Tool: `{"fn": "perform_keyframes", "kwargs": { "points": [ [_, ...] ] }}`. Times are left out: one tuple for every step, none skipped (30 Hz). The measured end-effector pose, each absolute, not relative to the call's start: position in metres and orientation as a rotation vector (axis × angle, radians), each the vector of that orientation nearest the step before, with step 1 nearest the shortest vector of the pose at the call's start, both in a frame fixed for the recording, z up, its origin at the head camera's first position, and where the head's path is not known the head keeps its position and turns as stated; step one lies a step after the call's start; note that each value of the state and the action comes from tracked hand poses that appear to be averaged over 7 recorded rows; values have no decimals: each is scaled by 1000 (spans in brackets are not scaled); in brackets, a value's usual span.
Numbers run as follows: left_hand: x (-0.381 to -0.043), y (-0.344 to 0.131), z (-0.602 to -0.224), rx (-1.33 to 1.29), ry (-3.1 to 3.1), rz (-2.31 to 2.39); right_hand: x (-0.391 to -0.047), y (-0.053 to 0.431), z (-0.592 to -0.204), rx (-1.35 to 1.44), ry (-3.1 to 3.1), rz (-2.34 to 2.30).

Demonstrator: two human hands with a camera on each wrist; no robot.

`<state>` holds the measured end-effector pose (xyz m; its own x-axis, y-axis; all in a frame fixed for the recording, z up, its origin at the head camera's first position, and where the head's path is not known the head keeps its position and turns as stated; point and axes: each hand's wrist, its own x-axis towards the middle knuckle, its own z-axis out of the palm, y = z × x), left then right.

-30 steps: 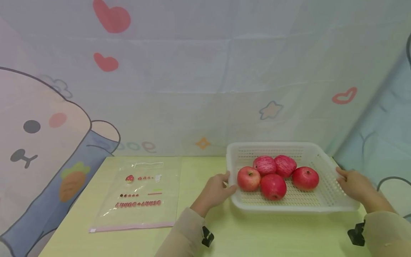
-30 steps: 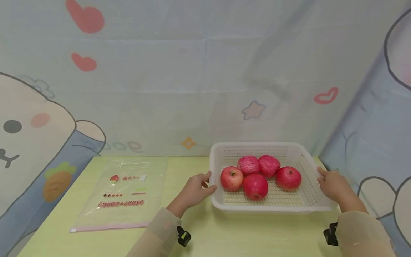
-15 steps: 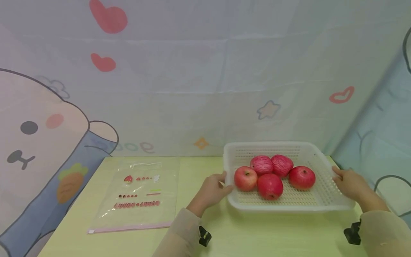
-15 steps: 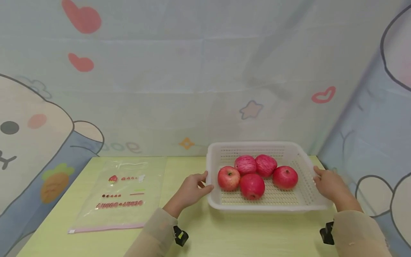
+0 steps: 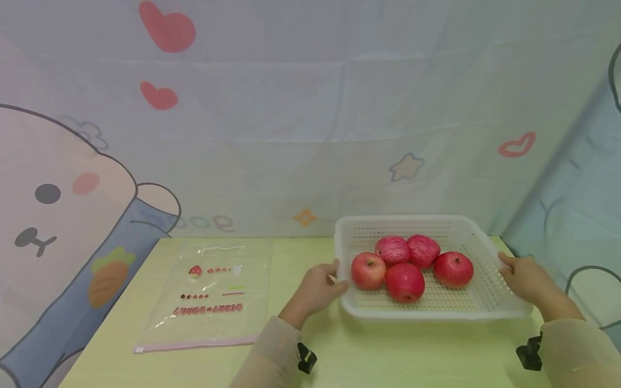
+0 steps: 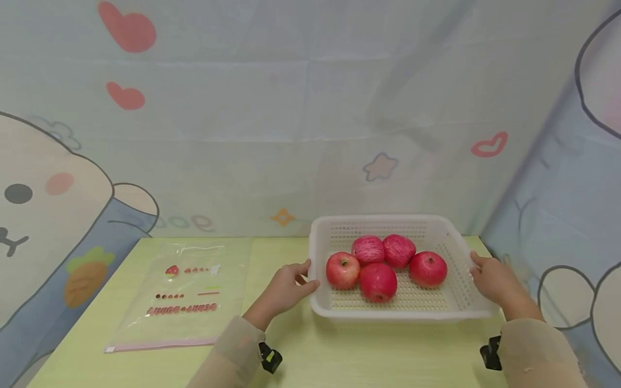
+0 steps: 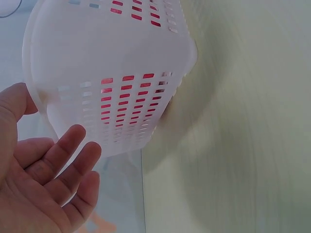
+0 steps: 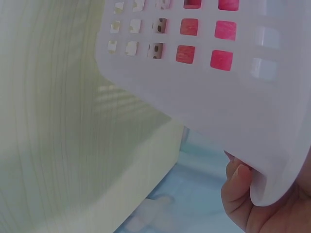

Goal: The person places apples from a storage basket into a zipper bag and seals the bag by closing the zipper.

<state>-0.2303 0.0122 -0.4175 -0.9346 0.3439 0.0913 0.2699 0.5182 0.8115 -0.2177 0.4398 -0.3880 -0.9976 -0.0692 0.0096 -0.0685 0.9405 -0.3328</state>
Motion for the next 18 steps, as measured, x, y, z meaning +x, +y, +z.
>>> {"fn": "perform_keyframes", "kwargs": {
  "points": [
    [-230,12,-417,536,2665,1403,-218,440,-388,-118,3097,-531],
    [-230,12,-417,534,2663,1404,-218,440,-388,-128,3104,-532],
    [-229,12,-416,532,2661,1404,-217,440,-389,-137,3106,-534],
    [-229,12,-416,535,2661,1404,-217,440,-389,-142,3104,-535],
    [-228,12,-415,536,2660,1405,-217,441,-389,-149,3104,-535],
    [-228,12,-415,537,2660,1404,-217,441,-389,-152,3105,-532],
    [-228,12,-414,539,2661,1403,-217,441,-389,-154,3103,-529],
    [-227,12,-414,542,2662,1402,-217,441,-388,-154,3102,-525],
    [-227,12,-413,541,2665,1400,-217,442,-388,-152,3098,-523],
    [-226,12,-412,541,2668,1399,-216,442,-388,-147,3093,-524],
    [-226,12,-411,537,2667,1400,-216,442,-388,-144,3089,-527],
    [-226,12,-411,534,2667,1399,-216,442,-388,-137,3084,-528],
    [-225,12,-410,532,2666,1399,-216,442,-387,-133,3080,-534],
    [-225,12,-410,528,2664,1399,-216,443,-388,-128,3076,-543],
    [-225,12,-409,523,2661,1400,-215,443,-387,-124,3072,-552],
    [-225,12,-409,517,2658,1399,-215,443,-387,-118,3067,-557],
    [-224,12,-408,514,2655,1399,-215,442,-387,-115,3065,-563],
    [-224,11,-407,510,2652,1399,-215,442,-387,-113,3066,-570]
  ]
}}
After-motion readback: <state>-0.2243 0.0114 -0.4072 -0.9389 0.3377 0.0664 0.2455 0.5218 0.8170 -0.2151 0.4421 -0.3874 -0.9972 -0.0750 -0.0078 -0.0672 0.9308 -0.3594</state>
